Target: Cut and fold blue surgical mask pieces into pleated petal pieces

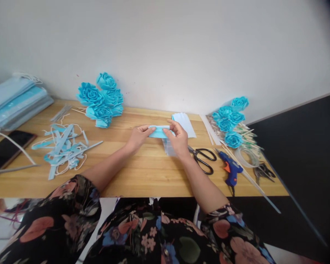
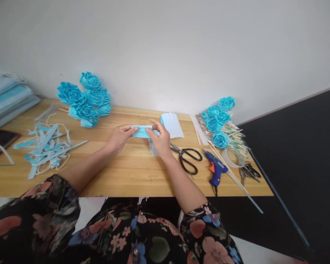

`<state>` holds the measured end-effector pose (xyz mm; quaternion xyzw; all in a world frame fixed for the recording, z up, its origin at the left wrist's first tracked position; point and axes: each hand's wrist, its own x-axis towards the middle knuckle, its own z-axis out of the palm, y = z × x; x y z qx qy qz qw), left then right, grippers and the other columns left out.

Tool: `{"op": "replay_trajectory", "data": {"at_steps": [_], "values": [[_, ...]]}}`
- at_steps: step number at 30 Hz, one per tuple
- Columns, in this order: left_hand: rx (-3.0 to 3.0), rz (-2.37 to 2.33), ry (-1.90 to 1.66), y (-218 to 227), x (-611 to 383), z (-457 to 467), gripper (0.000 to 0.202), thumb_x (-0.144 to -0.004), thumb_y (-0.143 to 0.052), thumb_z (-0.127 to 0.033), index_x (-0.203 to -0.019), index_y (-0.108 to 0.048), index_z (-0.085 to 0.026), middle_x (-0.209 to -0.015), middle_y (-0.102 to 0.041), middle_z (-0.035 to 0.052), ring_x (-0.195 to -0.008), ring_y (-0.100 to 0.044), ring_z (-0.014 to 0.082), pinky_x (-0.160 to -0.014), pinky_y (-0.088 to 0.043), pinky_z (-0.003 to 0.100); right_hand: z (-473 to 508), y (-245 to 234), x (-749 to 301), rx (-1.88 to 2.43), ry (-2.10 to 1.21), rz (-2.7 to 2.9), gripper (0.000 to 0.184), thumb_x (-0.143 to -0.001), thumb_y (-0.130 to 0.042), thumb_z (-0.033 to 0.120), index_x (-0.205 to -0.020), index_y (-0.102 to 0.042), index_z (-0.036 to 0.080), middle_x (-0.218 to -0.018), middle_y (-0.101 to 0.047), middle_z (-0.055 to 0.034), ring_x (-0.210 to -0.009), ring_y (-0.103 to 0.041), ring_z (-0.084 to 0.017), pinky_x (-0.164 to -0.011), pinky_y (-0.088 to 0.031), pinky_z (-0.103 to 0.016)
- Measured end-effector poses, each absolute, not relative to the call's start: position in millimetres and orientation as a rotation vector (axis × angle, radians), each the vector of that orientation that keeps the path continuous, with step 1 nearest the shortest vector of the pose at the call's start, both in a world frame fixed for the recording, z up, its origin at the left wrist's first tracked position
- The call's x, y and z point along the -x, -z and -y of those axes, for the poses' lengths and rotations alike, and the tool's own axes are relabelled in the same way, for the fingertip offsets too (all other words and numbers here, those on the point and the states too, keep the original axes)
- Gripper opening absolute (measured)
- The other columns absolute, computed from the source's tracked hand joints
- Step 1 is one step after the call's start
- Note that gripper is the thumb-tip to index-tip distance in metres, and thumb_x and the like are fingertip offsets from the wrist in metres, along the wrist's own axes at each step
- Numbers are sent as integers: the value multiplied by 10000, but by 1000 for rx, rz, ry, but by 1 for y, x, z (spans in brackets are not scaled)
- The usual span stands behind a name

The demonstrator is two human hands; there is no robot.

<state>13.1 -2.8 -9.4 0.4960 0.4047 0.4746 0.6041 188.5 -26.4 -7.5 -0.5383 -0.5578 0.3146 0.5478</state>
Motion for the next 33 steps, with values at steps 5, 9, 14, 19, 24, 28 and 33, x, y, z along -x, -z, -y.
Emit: {"op": "replay_trajectory", "data": {"at_steps": [5,9,14,19,24,28,33], "values": [[-1128,-903,-1116,8,-15,4,384,-664,-802,-513,-778,-752,-150,-728,-662,8,-679,-518,116,-695,-426,244,25,7,-187,1182,-983,1208,365,-732,-728,486,-965,-682,209,-805,-613,1,-759,-560,-151,-722,-484,-284],[-1152,-910,-1095,11,-16,3,429,-638,-802,-543,-804,-757,-150,-763,-684,20,-699,-529,127,-691,-429,250,26,6,-188,1187,-951,1178,334,-751,-717,511,-756,-627,189,-689,-551,26,-662,-477,-120,-653,-427,-258],[-1160,-911,-1059,16,-17,2,397,-632,-813,-510,-801,-761,-154,-727,-670,7,-665,-513,113,-657,-402,243,28,6,-191,1224,-825,1269,335,-801,-674,516,-739,-611,193,-683,-520,20,-659,-443,-125,-623,-385,-254],[-1164,-883,-1008,18,-17,2,423,-642,-819,-501,-890,-781,-161,-835,-730,34,-721,-568,133,-722,-439,264,28,5,-193,1271,-750,1333,359,-821,-656,512,-685,-569,191,-645,-466,28,-632,-405,-119,-622,-359,-260],[-1173,-849,-1017,20,-17,1,409,-649,-820,-501,-872,-775,-162,-866,-737,43,-734,-579,133,-724,-449,260,29,1,-195,1270,-732,1339,458,-855,-611,553,-610,-445,203,-607,-339,37,-601,-322,-111,-582,-300,-268],[-1175,-909,-1075,18,-16,1,381,-646,-817,-501,-800,-757,-157,-709,-668,6,-643,-513,108,-637,-413,237,31,-3,-195,1252,-745,1355,536,-877,-529,641,-601,-361,214,-617,-292,32,-607,-298,-116,-574,-289,-273],[-1155,-903,-1074,17,-16,1,406,-625,-817,-508,-812,-754,-153,-726,-668,13,-650,-510,111,-638,-411,239,30,-1,-194,1260,-826,1368,405,-819,-629,578,-695,-554,200,-663,-471,17,-648,-415,-130,-625,-374,-266]]}}
